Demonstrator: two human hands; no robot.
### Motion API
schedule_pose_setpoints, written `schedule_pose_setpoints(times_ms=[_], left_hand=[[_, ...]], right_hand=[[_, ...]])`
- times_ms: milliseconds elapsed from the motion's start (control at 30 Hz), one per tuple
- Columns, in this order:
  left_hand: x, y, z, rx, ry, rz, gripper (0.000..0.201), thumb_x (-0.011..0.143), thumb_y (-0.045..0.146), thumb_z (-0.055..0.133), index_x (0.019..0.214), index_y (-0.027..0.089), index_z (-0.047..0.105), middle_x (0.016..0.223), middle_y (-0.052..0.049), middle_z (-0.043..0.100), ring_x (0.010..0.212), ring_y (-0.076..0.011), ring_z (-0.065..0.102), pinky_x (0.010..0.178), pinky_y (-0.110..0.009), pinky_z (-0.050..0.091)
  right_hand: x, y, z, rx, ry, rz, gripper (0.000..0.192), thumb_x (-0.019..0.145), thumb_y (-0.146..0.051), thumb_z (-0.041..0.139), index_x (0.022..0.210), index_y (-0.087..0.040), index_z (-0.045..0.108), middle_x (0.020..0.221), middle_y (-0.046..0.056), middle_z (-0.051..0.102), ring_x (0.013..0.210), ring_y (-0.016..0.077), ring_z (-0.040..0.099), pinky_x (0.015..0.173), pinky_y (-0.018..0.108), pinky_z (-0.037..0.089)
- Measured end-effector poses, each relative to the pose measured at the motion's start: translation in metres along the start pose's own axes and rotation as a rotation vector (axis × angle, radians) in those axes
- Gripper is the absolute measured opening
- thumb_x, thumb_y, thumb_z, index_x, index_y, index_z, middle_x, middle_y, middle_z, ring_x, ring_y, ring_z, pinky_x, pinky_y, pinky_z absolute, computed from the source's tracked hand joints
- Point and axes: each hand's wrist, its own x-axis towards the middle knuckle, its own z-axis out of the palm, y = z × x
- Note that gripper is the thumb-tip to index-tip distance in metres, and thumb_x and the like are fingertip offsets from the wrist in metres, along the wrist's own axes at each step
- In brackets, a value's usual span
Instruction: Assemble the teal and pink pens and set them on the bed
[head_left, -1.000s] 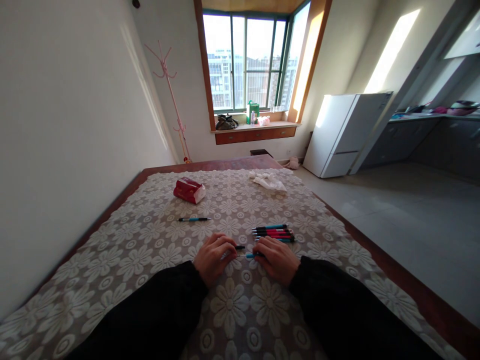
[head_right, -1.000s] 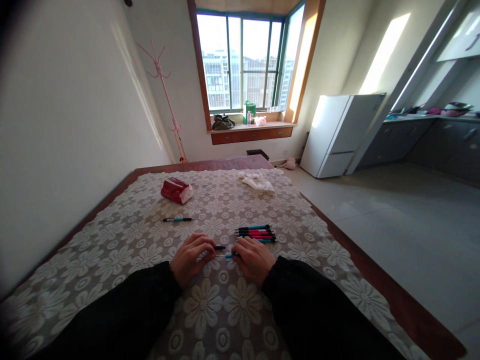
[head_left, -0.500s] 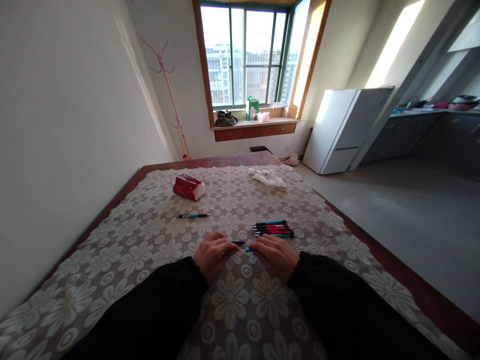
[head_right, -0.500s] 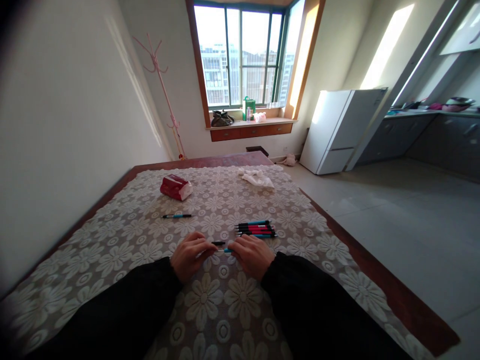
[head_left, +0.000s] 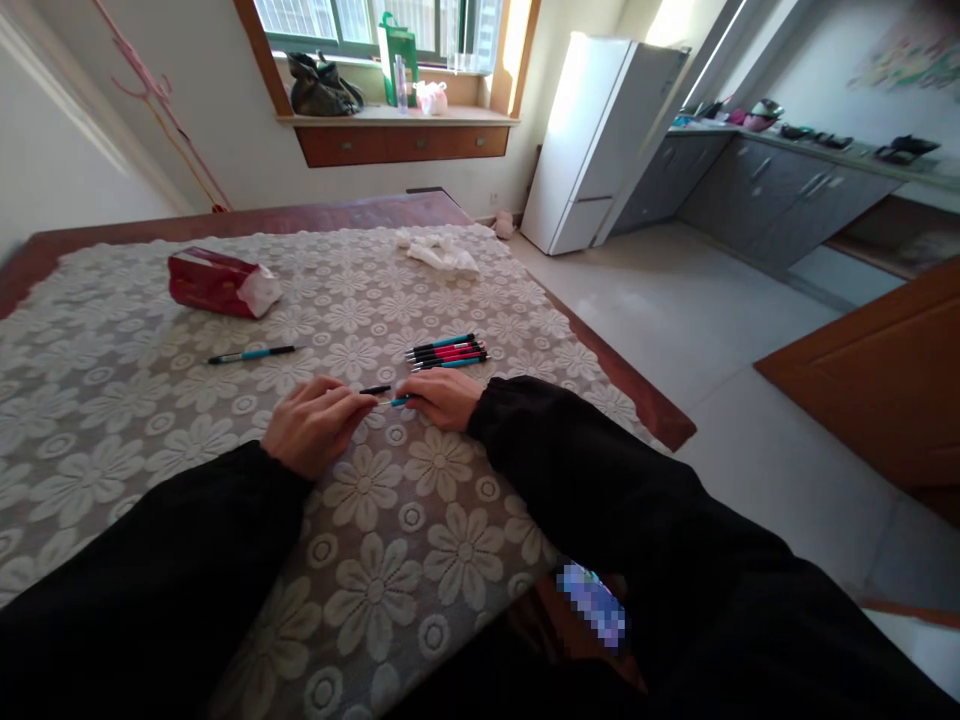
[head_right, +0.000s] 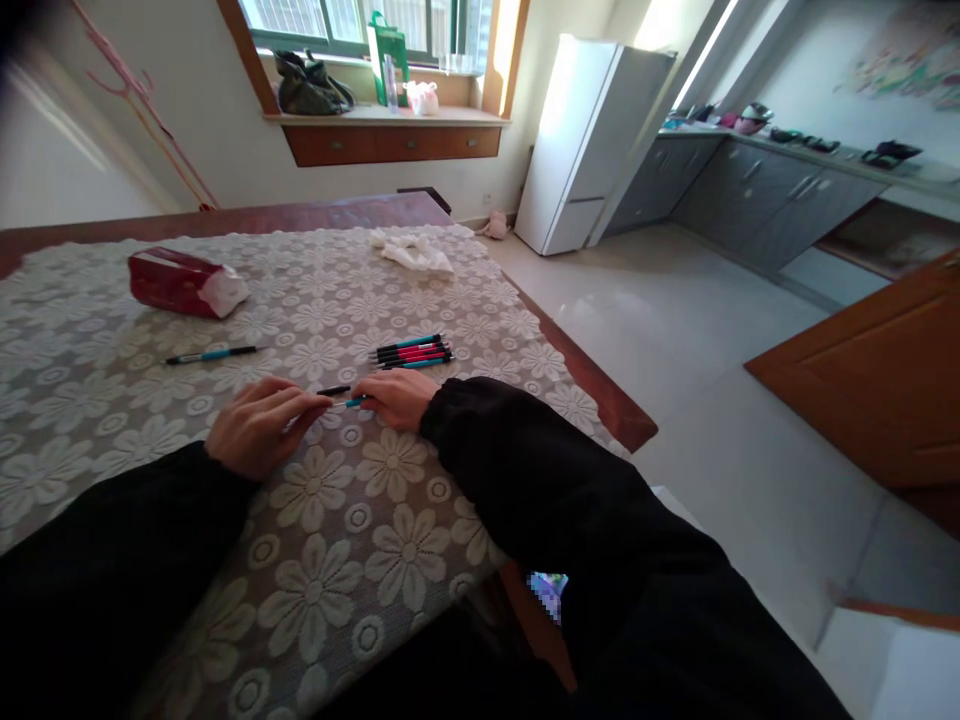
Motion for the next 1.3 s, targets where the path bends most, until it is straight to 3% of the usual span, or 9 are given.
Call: schedule_pose_setpoints(times_ms=[167, 233, 333, 500, 633, 800, 1300], left_hand=[[0.02, 0.009, -0.002, 0.07, -0.036, -0.098, 0.026, 0.1, 0.031, 0.053, 0.097, 0.022, 0.077, 0.088, -0.006, 0.077, 0.093, -0.0283, 0.067, 0.083, -0.042, 0.049], [0.023, 0.01, 0.002, 0.065, -0.026, -0.148, 0.024, 0.098, 0.028, 0.054, 0.097, 0.022, 0.077, 0.089, -0.006, 0.077, 0.094, -0.0294, 0.067, 0.084, -0.044, 0.049], [0.02, 0.008, 0.01, 0.017, 0.0, -0.17, 0.023, 0.098, 0.03, 0.056, 0.097, 0.022, 0.077, 0.087, -0.006, 0.076, 0.092, -0.0286, 0.067, 0.083, -0.042, 0.049], [0.011, 0.006, 0.014, -0.043, 0.04, -0.099, 0.025, 0.102, 0.032, 0.056, 0.108, 0.027, 0.079, 0.086, -0.003, 0.075, 0.088, -0.0252, 0.065, 0.08, -0.038, 0.048], [0.011, 0.007, 0.014, -0.066, 0.034, -0.084, 0.022, 0.102, 0.032, 0.057, 0.105, 0.025, 0.079, 0.086, -0.003, 0.075, 0.087, -0.0244, 0.064, 0.081, -0.038, 0.048], [0.012, 0.008, 0.013, -0.056, 0.052, -0.093, 0.023, 0.102, 0.033, 0.057, 0.099, 0.024, 0.078, 0.084, -0.004, 0.073, 0.086, -0.0245, 0.063, 0.081, -0.038, 0.047], [0.014, 0.008, 0.012, -0.008, 0.066, -0.046, 0.015, 0.097, 0.031, 0.064, 0.098, 0.025, 0.078, 0.08, -0.003, 0.075, 0.081, -0.0239, 0.064, 0.076, -0.039, 0.047]], right_hand=[[0.016, -0.006, -0.019, -0.075, -0.156, 0.144, 0.017, 0.106, -0.024, 0.05, 0.116, -0.017, 0.062, 0.104, 0.008, 0.074, 0.088, 0.0192, 0.066, 0.071, 0.028, 0.036], [0.019, -0.008, -0.02, -0.146, -0.15, 0.18, 0.017, 0.106, -0.024, 0.048, 0.116, -0.017, 0.06, 0.105, 0.008, 0.074, 0.085, 0.02, 0.065, 0.068, 0.029, 0.034], [0.016, -0.01, -0.015, -0.208, -0.111, 0.123, 0.016, 0.106, -0.021, 0.047, 0.116, -0.016, 0.059, 0.11, 0.009, 0.072, 0.09, 0.0196, 0.065, 0.07, 0.029, 0.035], [0.003, -0.011, -0.01, -0.236, -0.029, 0.059, 0.015, 0.107, -0.022, 0.046, 0.114, -0.016, 0.058, 0.108, 0.008, 0.069, 0.095, 0.0189, 0.063, 0.07, 0.029, 0.034], [0.001, -0.008, -0.011, -0.26, -0.006, 0.035, 0.016, 0.108, -0.023, 0.044, 0.113, -0.017, 0.058, 0.107, 0.007, 0.069, 0.091, 0.018, 0.061, 0.069, 0.029, 0.033], [0.001, -0.008, -0.013, -0.286, -0.031, -0.013, 0.016, 0.108, -0.023, 0.044, 0.112, -0.016, 0.058, 0.106, 0.008, 0.068, 0.094, 0.0195, 0.062, 0.072, 0.03, 0.035], [0.002, -0.017, -0.017, -0.179, -0.132, 0.079, 0.018, 0.106, -0.021, 0.047, 0.118, -0.016, 0.058, 0.112, 0.009, 0.071, 0.088, 0.0178, 0.065, 0.063, 0.03, 0.032]])
